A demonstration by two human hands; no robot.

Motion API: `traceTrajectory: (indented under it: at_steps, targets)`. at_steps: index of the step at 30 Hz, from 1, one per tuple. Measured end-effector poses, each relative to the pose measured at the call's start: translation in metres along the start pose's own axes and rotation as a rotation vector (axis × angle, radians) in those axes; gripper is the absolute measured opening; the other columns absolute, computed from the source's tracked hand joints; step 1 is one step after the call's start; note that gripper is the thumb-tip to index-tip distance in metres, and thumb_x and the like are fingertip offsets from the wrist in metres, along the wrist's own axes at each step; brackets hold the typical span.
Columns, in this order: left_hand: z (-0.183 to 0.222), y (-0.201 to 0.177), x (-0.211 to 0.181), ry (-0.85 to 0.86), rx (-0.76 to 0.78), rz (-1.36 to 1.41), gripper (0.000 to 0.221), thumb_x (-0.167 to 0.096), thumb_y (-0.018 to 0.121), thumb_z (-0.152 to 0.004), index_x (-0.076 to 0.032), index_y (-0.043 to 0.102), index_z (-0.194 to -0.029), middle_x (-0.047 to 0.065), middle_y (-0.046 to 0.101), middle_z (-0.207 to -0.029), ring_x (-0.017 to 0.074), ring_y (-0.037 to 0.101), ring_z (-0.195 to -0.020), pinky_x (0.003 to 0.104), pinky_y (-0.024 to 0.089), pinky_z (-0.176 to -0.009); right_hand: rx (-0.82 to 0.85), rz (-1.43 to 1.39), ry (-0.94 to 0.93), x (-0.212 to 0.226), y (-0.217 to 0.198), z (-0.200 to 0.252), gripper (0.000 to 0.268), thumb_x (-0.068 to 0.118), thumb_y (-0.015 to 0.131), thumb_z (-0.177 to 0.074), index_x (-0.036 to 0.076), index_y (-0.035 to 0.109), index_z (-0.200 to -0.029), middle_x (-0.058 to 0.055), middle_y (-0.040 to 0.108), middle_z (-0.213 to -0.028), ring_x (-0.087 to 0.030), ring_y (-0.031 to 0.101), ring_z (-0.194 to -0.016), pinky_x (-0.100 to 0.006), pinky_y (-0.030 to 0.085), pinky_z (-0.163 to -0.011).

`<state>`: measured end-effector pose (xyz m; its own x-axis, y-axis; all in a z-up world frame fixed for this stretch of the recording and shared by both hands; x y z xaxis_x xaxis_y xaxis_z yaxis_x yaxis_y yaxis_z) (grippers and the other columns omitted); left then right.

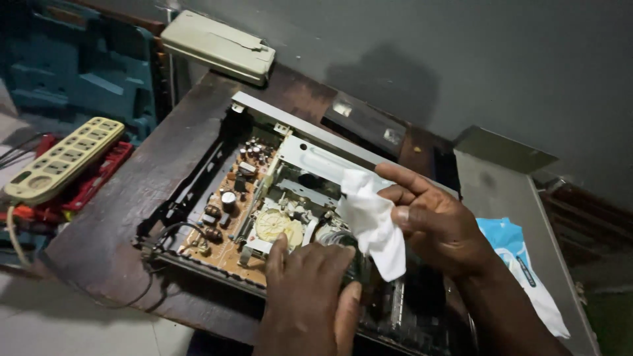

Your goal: Cleaning the internal components and chassis of an open VCR using wet wipes

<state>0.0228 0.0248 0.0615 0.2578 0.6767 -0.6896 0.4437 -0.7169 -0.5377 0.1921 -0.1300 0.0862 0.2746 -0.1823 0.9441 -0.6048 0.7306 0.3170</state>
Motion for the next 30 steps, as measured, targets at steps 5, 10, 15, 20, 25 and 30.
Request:
traceTrajectory:
  at_steps: [5, 10, 15, 20, 25, 30]
  targets:
    - [-0.012, -0.035, 0.007, -0.115, -0.128, 0.250, 0.043, -0.029, 0.047, -0.106, -0.004, 0.060, -0.138, 0.017, 0.071, -0.126, 0.0312, 0.067, -0.109, 0.045, 0.054, -0.087, 0.047, 0.055, 0.041, -0.006, 0.031, -0.002, 0.081, 0.008, 0.081, -0.085, -0.003, 0.048, -0.159, -0.013, 0.075, -0.116, -0.021, 0.075, -0.081, -0.034, 0.059, -0.067]
    - [-0.032, -0.051, 0.018, -0.390, 0.065, 0.323, 0.060, -0.045, 0.046, -0.103, -0.014, 0.048, -0.155, 0.013, 0.059, -0.154, 0.0334, 0.057, -0.140, 0.056, 0.047, -0.104, 0.122, 0.032, 0.083, -0.012, 0.046, -0.005, 0.084, 0.010, 0.081, -0.088, -0.002, 0.042, -0.161, -0.015, 0.071, -0.115, -0.019, 0.068, -0.066, -0.030, 0.050, -0.043]
    - [-0.044, -0.053, 0.028, -0.781, 0.239, 0.492, 0.018, -0.035, 0.068, -0.097, -0.019, 0.076, -0.094, -0.001, 0.075, -0.080, 0.0130, 0.064, -0.069, 0.031, 0.047, -0.060, 0.066, 0.038, 0.127, -0.023, 0.041, -0.004, 0.080, 0.007, 0.079, -0.084, -0.002, 0.049, -0.157, -0.012, 0.073, -0.112, -0.018, 0.072, -0.070, -0.029, 0.054, -0.049]
    - [-0.041, -0.046, 0.038, -0.770, 0.217, 0.645, 0.025, -0.025, 0.069, -0.095, -0.020, 0.084, -0.113, 0.001, 0.083, -0.089, 0.0136, 0.073, -0.076, 0.030, 0.054, -0.061, -0.055, 0.208, 0.192, -0.034, 0.030, 0.000, 0.067, 0.012, 0.073, -0.081, -0.003, 0.064, -0.146, -0.012, 0.073, -0.112, -0.024, 0.070, -0.088, -0.036, 0.053, -0.074]
    - [-0.041, -0.046, 0.042, -0.719, 0.167, 0.663, 0.027, -0.027, 0.066, -0.095, -0.017, 0.084, -0.113, -0.001, 0.083, -0.092, 0.0108, 0.071, -0.078, 0.030, 0.056, -0.065, -0.013, 0.415, 0.199, -0.029, 0.043, 0.002, 0.046, 0.004, 0.082, -0.081, -0.001, 0.074, -0.126, -0.013, 0.078, -0.100, -0.023, 0.073, -0.087, -0.037, 0.060, -0.078]
    - [-0.040, -0.033, 0.051, -0.510, 0.020, 0.556, 0.025, -0.028, 0.061, -0.093, -0.018, 0.079, -0.107, -0.002, 0.083, -0.099, 0.0141, 0.075, -0.094, 0.032, 0.057, -0.087, -0.273, 0.488, 0.349, -0.031, 0.033, 0.003, 0.053, 0.006, 0.072, -0.080, -0.002, 0.077, -0.132, -0.020, 0.082, -0.109, -0.029, 0.071, -0.088, -0.042, 0.053, -0.071]
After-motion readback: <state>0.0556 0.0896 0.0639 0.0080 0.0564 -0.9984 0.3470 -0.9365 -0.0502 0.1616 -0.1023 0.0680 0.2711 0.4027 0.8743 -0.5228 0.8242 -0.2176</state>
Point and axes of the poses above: each hand's wrist, its own z-axis away from the middle knuckle, its own y-axis out of the palm, x = y × z, the point moved 5 cm from there along -z, towards the middle knuckle
